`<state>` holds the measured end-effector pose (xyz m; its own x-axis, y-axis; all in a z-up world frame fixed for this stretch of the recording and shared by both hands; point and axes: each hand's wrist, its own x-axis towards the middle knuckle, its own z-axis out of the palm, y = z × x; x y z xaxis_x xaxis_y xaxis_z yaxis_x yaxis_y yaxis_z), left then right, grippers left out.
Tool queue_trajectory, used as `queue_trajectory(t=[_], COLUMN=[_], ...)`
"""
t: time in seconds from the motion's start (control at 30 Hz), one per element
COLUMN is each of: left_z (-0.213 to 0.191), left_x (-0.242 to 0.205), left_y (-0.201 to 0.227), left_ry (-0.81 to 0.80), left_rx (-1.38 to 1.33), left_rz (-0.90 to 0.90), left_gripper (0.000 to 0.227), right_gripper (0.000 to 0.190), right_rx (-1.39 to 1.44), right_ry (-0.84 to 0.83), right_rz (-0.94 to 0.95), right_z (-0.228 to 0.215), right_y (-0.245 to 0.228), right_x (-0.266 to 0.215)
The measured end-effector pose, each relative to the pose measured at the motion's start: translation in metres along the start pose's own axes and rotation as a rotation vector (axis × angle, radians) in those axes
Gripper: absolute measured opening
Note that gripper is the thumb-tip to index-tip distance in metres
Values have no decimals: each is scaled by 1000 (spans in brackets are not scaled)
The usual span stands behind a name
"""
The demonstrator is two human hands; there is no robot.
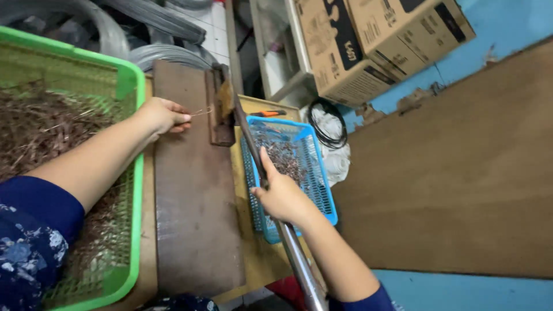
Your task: Sorting and processing small metal pins from a large green basket into a smaller blue basket using a manual jig.
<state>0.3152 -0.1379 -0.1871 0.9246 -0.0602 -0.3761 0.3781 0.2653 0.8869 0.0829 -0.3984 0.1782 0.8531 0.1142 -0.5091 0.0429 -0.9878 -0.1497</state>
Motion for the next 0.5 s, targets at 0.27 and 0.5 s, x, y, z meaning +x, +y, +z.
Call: queue_trajectory(t=[0.27,0.5], left_z=[15,27], left_x=[32,42], left_y=[-15,-9], left_ry=[0,-53], left_rx=[29,29], left_rz=[-83,-40], left_gripper=[55,57], right_gripper=[91,90], right_rx=[-52,-17], right_ry=[-38,-70], right_rz=[6,-17], right_z=[-15,-14], right_y=[2,3], right_x=[6,8])
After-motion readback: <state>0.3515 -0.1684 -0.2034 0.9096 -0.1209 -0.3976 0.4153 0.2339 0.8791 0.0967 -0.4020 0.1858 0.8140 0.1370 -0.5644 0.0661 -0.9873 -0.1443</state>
